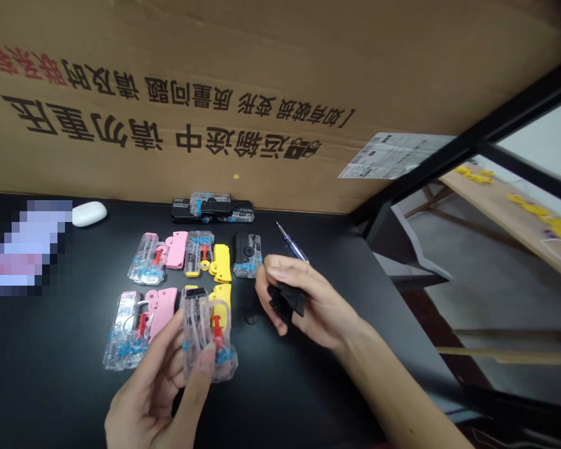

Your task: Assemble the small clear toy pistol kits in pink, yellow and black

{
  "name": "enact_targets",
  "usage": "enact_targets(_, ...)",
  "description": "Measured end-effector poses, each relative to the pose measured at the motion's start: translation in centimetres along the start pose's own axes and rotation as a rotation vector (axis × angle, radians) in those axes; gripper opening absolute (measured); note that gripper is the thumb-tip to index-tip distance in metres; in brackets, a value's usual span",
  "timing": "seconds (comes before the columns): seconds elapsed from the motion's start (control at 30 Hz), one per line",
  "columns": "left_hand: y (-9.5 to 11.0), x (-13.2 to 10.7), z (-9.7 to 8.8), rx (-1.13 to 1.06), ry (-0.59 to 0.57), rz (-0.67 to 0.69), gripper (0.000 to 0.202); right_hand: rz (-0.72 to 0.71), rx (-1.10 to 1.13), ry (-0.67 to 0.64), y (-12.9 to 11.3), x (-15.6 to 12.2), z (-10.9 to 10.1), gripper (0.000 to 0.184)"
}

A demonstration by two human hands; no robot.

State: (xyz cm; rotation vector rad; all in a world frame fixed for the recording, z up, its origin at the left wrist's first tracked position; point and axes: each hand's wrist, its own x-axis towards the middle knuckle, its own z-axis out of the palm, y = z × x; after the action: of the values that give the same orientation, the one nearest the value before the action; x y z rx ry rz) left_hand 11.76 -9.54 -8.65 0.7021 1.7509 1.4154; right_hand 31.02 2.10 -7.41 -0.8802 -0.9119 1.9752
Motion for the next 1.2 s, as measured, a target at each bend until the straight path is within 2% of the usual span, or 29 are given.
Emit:
enact_targets(0.1, 0.2, -0.1, 0.3, -0.022, 0.013, 0.000, 0.045, 0.022, 0.084, 0.033, 0.4, -0.1, 0.8, 0.034)
enact_targets(0.2, 0.0, -0.1, 0.4, -0.026, 0.037, 0.024, 0.045, -0.006, 0.036, 0.055, -0.1, -0.5, 0.7, 0.022)
enact_targets(0.3, -0.4, 0.1, 0.4, -0.037, 0.042, 0.067, 0.048, -0.046, -0.164, 0.033, -0.7, -1.6, 0.7, 0.016)
enact_targets(0.37, -0.7, 0.3, 0.3, -0.041, 0.034, 0.098, 0.049, -0.110, -0.437, 0.053, -0.7, -3.0, 1.3, 0.017)
enact_targets(0.4, -0.9, 0.5, 0.2, -0.040, 0.016, 0.113, 0.049, -0.155, -0.630, 0.090, -0.5, -3.9, 1.7, 0.021)
enact_targets(0.47, -1.2, 0.8, -0.1, -0.032, -0.044, 0.141, 0.049, -0.310, -0.957, 0.130, 0.3, -5.7, 2.7, 0.048)
enact_targets(0.53, -1.3, 1.1, -0.5, -0.016, -0.117, 0.165, 0.049, -0.428, -1.166, 0.128, 1.3, -7.1, 3.4, 0.065)
enact_targets(0.6, -1.3, 1.3, -0.8, -0.014, -0.143, 0.185, 0.049, -0.479, -1.273, 0.091, 2.1, -7.9, 3.5, 0.069)
enact_targets(0.73, -0.9, 1.1, -0.9, -0.013, -0.099, 0.218, 0.050, -0.414, -1.443, 0.122, 2.5, -7.7, 2.2, 0.041)
enact_targets(0.77, -0.9, 1.1, -0.9, -0.008, -0.082, 0.224, 0.050, -0.396, -1.505, 0.148, 2.5, -7.5, 1.8, 0.039)
enact_targets(0.87, -0.9, 1.2, -0.8, 0.010, -0.054, 0.234, 0.051, -0.367, -1.695, 0.197, 3.0, -7.0, 0.8, 0.044)
enact_targets(1.0, -1.2, 1.3, -0.7, 0.045, -0.037, 0.259, 0.054, -0.353, -1.887, 0.162, 3.8, -6.8, 0.5, 0.045)
enact_targets(1.2, -0.8, 1.2, 0.0, 0.025, 0.035, 0.335, 0.047, -0.224, -1.981, 0.173, 3.8, -6.8, 0.3, 0.047)
